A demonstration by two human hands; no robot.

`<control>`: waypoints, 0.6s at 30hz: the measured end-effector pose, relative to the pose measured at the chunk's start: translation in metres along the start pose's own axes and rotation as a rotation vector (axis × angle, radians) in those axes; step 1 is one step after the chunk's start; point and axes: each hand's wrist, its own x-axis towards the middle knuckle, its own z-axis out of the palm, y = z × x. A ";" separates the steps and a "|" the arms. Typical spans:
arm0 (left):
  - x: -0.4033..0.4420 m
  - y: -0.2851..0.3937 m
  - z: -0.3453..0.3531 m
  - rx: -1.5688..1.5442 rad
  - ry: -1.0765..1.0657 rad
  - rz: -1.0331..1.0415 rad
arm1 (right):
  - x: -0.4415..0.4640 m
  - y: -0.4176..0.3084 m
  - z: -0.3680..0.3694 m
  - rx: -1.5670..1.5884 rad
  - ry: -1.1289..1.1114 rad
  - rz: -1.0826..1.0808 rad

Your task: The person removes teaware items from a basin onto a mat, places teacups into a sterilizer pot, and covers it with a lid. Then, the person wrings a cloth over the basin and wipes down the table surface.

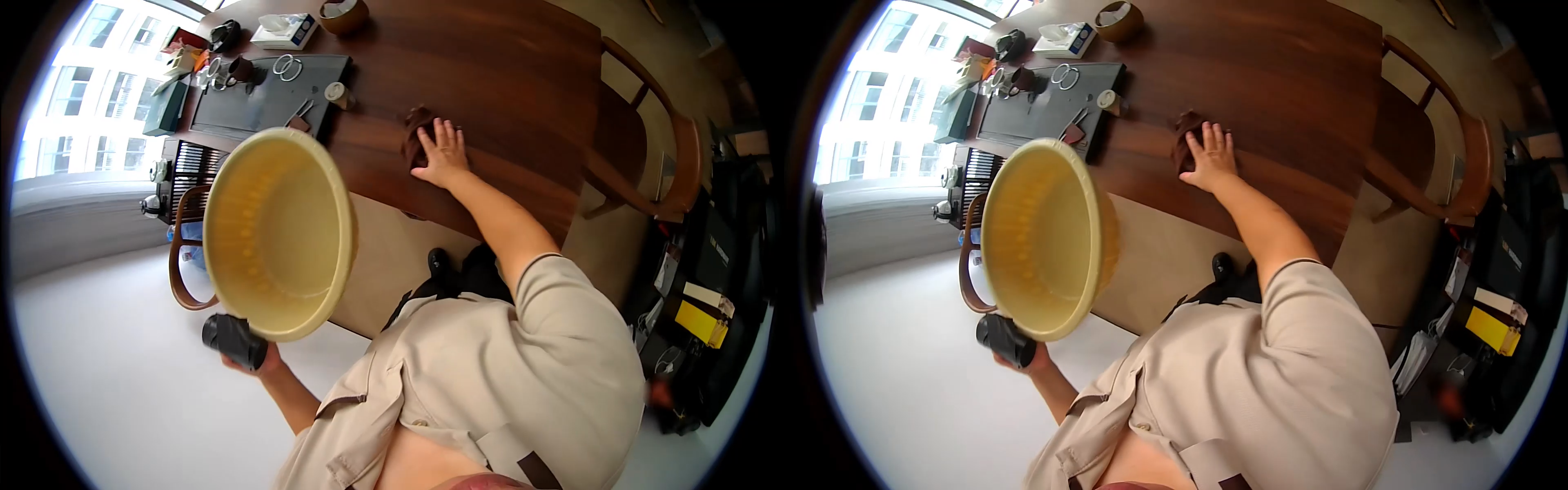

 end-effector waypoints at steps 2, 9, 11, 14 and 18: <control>-0.012 0.025 -0.007 -0.001 0.049 0.036 | 0.014 -0.034 0.011 0.007 -0.056 -0.070; -0.035 0.056 -0.062 0.058 0.131 0.093 | 0.008 -0.055 0.038 0.044 -0.128 -0.693; -0.046 0.058 -0.060 0.050 0.196 0.108 | -0.023 -0.032 0.008 0.002 -0.064 -0.562; -0.049 0.053 -0.065 -0.007 0.259 0.119 | -0.037 0.025 -0.010 -0.233 0.171 -0.017; -0.044 0.040 -0.061 -0.053 0.224 0.169 | 0.023 0.036 -0.020 -0.289 0.010 0.348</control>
